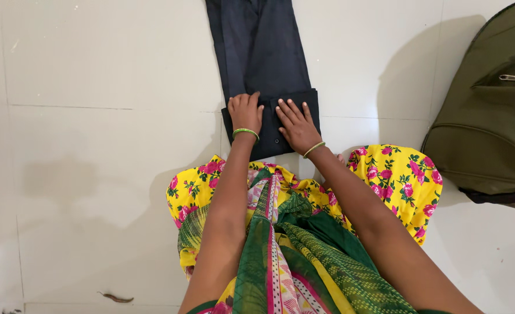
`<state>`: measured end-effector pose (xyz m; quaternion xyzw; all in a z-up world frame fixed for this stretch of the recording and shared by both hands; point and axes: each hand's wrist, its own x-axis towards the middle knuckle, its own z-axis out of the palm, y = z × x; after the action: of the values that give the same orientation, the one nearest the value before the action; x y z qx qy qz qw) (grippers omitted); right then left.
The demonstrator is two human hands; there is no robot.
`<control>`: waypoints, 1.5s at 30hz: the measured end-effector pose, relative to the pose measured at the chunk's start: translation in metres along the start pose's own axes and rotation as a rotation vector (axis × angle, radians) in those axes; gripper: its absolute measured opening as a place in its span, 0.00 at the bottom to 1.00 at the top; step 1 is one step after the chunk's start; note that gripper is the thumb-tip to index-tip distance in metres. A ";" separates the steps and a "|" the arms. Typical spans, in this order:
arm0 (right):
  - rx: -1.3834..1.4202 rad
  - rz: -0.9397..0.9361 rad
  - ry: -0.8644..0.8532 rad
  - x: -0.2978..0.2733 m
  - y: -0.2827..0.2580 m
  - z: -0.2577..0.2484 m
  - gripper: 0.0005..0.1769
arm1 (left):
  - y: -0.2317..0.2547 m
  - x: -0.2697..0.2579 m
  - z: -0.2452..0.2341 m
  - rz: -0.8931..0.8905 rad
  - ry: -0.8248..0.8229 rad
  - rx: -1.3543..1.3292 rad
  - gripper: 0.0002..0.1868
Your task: The person folds a black long-sleeved shirt on the floor by smoothing out the fabric, folding in the sleeves and sides, and then folding the body of the shirt into a square shape.
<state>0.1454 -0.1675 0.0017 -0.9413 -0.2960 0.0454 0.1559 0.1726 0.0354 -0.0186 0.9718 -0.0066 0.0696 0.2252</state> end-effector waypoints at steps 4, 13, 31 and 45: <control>0.015 0.020 0.008 -0.003 0.002 0.000 0.35 | 0.003 0.002 -0.013 0.008 0.053 -0.084 0.08; -0.038 -0.047 -0.066 0.006 0.008 0.006 0.24 | 0.010 0.012 -0.030 0.282 0.038 -0.273 0.07; -0.012 0.177 -0.073 0.003 0.028 -0.010 0.38 | 0.026 0.023 -0.003 0.016 0.033 0.022 0.17; -0.015 -0.018 -0.006 -0.022 -0.006 0.005 0.38 | 0.018 -0.044 -0.014 0.170 -0.171 0.123 0.31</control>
<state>0.1236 -0.1742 -0.0012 -0.9396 -0.3053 0.0447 0.1482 0.1258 0.0245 -0.0042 0.9821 -0.1039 0.0058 0.1569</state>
